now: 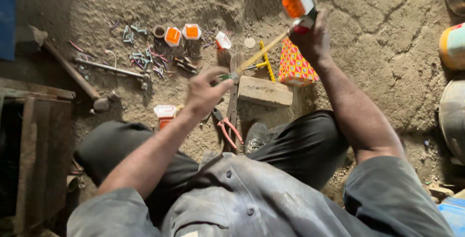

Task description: The person sits on the ground and assembles small electrical components, including orange and white plastic boxes and a green metal plate. They use pliers to cut wires and a screwdriver to tighten screws on the components.

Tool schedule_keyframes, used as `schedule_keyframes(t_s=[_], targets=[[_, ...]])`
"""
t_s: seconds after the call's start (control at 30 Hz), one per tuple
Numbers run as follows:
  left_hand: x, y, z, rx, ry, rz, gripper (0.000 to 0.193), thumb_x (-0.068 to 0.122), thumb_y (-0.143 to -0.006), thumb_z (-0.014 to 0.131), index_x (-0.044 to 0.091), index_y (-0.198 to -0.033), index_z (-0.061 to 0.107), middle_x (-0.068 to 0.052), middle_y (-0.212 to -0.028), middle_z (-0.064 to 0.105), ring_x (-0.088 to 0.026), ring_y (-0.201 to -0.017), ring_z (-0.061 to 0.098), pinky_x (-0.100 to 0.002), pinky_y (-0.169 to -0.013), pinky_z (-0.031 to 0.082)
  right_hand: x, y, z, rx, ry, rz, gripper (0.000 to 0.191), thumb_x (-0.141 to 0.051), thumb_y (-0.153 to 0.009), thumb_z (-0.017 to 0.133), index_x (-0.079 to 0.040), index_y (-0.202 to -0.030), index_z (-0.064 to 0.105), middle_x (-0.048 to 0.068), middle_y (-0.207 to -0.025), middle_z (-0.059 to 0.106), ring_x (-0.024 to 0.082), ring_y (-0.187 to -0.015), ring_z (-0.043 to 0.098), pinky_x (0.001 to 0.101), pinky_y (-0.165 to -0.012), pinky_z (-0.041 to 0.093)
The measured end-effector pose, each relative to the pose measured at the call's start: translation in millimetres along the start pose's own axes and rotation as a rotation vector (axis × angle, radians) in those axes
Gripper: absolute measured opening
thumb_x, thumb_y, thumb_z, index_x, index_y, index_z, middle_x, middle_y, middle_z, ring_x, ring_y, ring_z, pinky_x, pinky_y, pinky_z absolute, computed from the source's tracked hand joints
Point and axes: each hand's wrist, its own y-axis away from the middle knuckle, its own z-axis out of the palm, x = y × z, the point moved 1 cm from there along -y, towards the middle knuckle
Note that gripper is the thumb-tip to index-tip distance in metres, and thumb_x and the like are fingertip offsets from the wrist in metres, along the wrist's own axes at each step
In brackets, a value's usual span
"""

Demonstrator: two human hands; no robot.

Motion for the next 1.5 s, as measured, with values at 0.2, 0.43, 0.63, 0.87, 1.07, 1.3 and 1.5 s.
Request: schedule_keyframes(t_s=[0.2,0.43,0.63,0.87,1.07,1.3,1.5], targets=[[15,-13,-10,0.015,-0.578,0.362,0.020,0.023,-0.097,0.077,0.016,-0.115,0.077,0.000,-0.071,0.063,-0.009,-0.056,0.052,-0.024,-0.043,0.040,-8,4,-5,-0.093,0.057,0.141,0.074,-0.021,-0.082,0.088,0.005,-0.130,0.040,0.014,-0.097,0.068,0.029,-0.087,0.069,0.0420,-0.076,0.058],[3,3,8,-0.070,0.525,-0.523,0.025,0.029,-0.098,0.072,0.007,-0.111,0.070,0.000,-0.076,0.070,-0.010,-0.055,0.054,-0.023,-0.042,0.043,-12,1,-7,-0.004,0.056,0.093,0.053,-0.017,-0.090,0.083,-0.002,-0.117,0.041,0.016,-0.102,0.067,0.029,-0.090,0.069,0.0446,-0.078,0.058],[8,-10,-14,0.139,-0.738,0.852,0.035,0.026,-0.096,0.073,0.019,-0.130,0.070,-0.003,-0.092,0.067,-0.013,-0.074,0.062,-0.025,-0.063,0.052,-13,6,-1,-0.102,-0.042,0.287,0.060,-0.026,-0.089,0.080,-0.004,-0.124,0.037,0.017,-0.102,0.069,0.033,-0.091,0.072,0.0471,-0.078,0.058],[-15,0,8,-0.129,0.436,-0.417,0.021,0.025,-0.095,0.073,0.010,-0.109,0.074,-0.001,-0.079,0.070,-0.008,-0.054,0.054,-0.025,-0.042,0.042,-11,6,-1,-0.043,0.084,0.251,0.065,-0.024,-0.088,0.080,-0.004,-0.132,0.037,0.023,-0.107,0.068,0.043,-0.093,0.069,0.0533,-0.079,0.055],[2,-18,-18,0.105,-0.579,0.600,0.025,0.037,-0.103,0.070,0.013,-0.108,0.075,0.003,-0.078,0.066,-0.003,-0.059,0.059,-0.022,-0.043,0.048,-10,11,3,-0.110,0.041,0.209,0.064,-0.025,-0.086,0.084,-0.004,-0.123,0.036,0.020,-0.107,0.068,0.031,-0.091,0.072,0.0449,-0.078,0.061],[8,4,2,0.018,0.139,-0.170,0.027,0.037,-0.096,0.073,0.010,-0.092,0.070,0.000,-0.060,0.063,-0.008,-0.045,0.049,-0.025,-0.038,0.035,1,6,4,-0.008,0.044,0.131,0.052,-0.017,-0.092,0.080,-0.006,-0.121,0.038,0.018,-0.107,0.068,0.031,-0.093,0.073,0.0456,-0.076,0.061],[19,-9,-21,0.121,-0.522,0.471,0.017,0.032,-0.101,0.073,0.015,-0.099,0.073,0.002,-0.072,0.068,-0.008,-0.055,0.058,-0.025,-0.047,0.044,6,11,8,0.005,0.220,-0.010,0.061,-0.019,-0.084,0.086,-0.003,-0.120,0.040,0.024,-0.102,0.064,0.041,-0.088,0.065,0.0514,-0.072,0.055]])
